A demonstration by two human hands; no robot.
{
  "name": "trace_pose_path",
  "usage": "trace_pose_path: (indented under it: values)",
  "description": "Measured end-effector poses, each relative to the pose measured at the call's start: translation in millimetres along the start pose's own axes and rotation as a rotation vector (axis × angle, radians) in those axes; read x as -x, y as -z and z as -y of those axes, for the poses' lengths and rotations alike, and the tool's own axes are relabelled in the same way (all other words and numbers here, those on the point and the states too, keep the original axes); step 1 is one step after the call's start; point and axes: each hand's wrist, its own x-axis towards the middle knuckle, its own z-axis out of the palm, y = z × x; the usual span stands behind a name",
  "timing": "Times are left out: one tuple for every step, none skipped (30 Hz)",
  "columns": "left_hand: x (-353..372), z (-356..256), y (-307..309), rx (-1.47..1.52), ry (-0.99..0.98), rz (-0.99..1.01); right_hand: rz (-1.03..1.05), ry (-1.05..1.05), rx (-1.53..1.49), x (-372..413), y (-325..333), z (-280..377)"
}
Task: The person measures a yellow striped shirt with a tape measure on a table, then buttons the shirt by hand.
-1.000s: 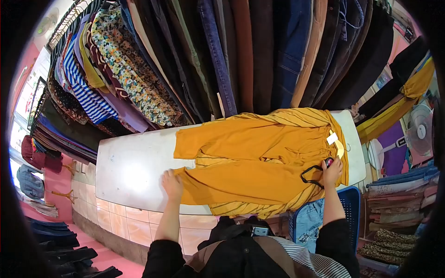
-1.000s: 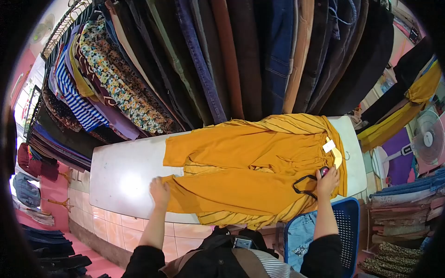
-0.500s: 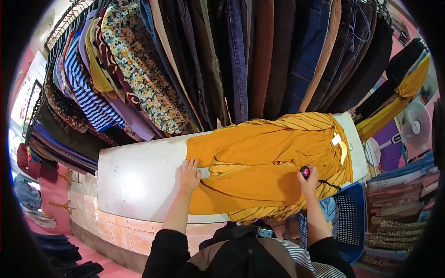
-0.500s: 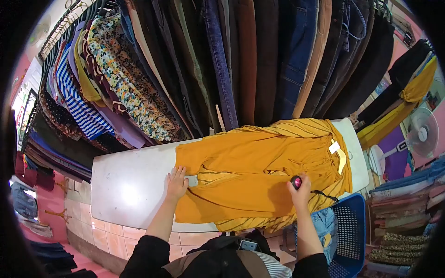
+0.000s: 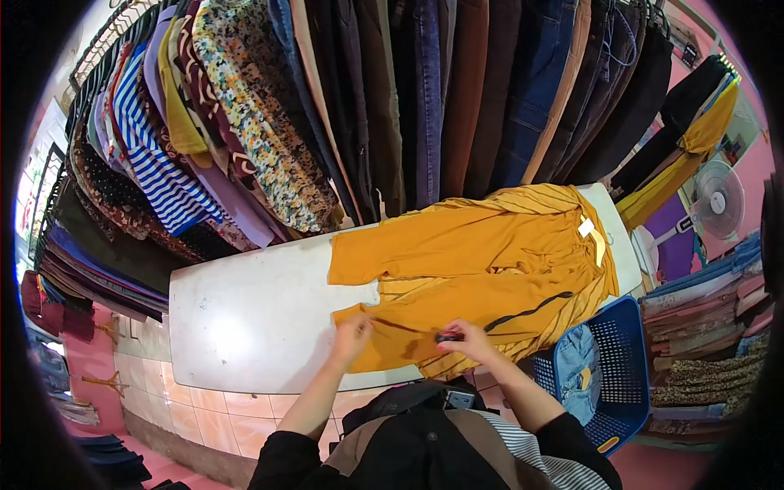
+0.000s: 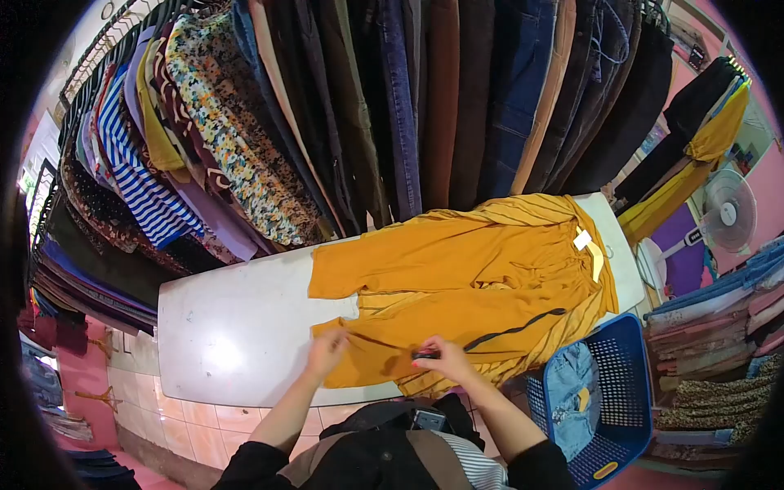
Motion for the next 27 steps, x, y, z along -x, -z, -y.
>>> trace_pose_path:
  values:
    - [10, 15, -23, 0.173, -0.015, 0.114, 0.050, 0.022, 0.005, -7, -17, 1]
    - [20, 23, -40, 0.399, 0.024, 0.226, 0.100, 0.045, 0.011, -17, -34, -3]
    - [26, 25, -51, 0.626, 0.061, 0.337, 0.151, 0.067, 0.017, -26, -49, -6]
    - [31, 18, -51, 0.696, 0.170, 0.331, 0.167, 0.075, 0.032, -33, -63, -7]
    - [38, 12, -50, 0.766, 0.279, 0.324, 0.184, 0.081, 0.048, -38, -75, -7]
    - [44, 8, -49, 0.836, 0.390, 0.316, 0.202, 0.088, 0.063, -42, -83, -6]
    - [45, 13, -51, 0.869, 0.394, 0.273, 0.214, 0.091, 0.049, -45, -90, -5]
    - [45, 19, -53, 0.901, 0.399, 0.229, 0.226, 0.094, 0.035, -48, -94, -5]
    - [47, 19, -52, 0.932, 0.405, 0.187, 0.238, 0.096, 0.020, -49, -97, -6]
    - [49, 19, -50, 0.970, 0.422, 0.196, 0.246, 0.101, -0.019, -50, -98, -8]
    - [49, 20, -46, 1.007, 0.438, 0.208, 0.253, 0.107, -0.058, -52, -99, -10]
    - [47, 19, -43, 1.044, 0.453, 0.219, 0.258, 0.113, -0.096, -52, -97, -6]
    - [44, 18, -42, 0.955, 0.416, 0.209, 0.265, 0.096, -0.073, -50, -94, -4]
    - [40, 16, -41, 0.866, 0.381, 0.201, 0.271, 0.077, -0.049, -48, -90, -2]
    - [37, 18, -42, 0.778, 0.346, 0.193, 0.277, 0.057, -0.026, -46, -85, 1]
    - [33, 31, -48, 0.617, 0.294, 0.078, 0.241, 0.061, -0.032, -48, -80, -4]
    - [28, 44, -51, 0.454, 0.240, -0.033, 0.205, 0.064, -0.038, -50, -71, -9]
    - [25, 55, -52, 0.291, 0.183, -0.141, 0.166, 0.067, -0.045, -50, -59, -15]
    - [28, 46, -40, 0.087, 0.158, -0.301, 0.120, 0.045, -0.033, -48, -40, -14]
    - [29, 37, -26, -0.116, 0.123, -0.456, 0.067, 0.023, -0.020, -47, -12, -14]
    - [29, 43, -20, -0.153, 0.216, -0.504, 0.004, -0.001, -0.006, -42, 18, -14]
    - [30, 53, -18, -0.186, 0.300, -0.544, -0.079, 0.016, -0.024, -42, 48, -30]
    - [31, 55, -15, -0.322, 0.254, -0.585, -0.171, 0.029, -0.039, -41, 81, -52]
    - [30, 65, -15, -0.348, 0.270, -0.567, -0.268, 0.054, -0.051, -35, 118, -64]
    - [29, 71, -16, -0.368, 0.285, -0.568, -0.364, 0.077, -0.060, -26, 155, -71]
    - [27, 72, -17, -0.389, 0.301, -0.569, -0.440, 0.024, -0.092, -15, 192, -72]
    - [26, 70, -16, -0.373, 0.333, -0.542, -0.509, -0.026, -0.125, -2, 226, -74]
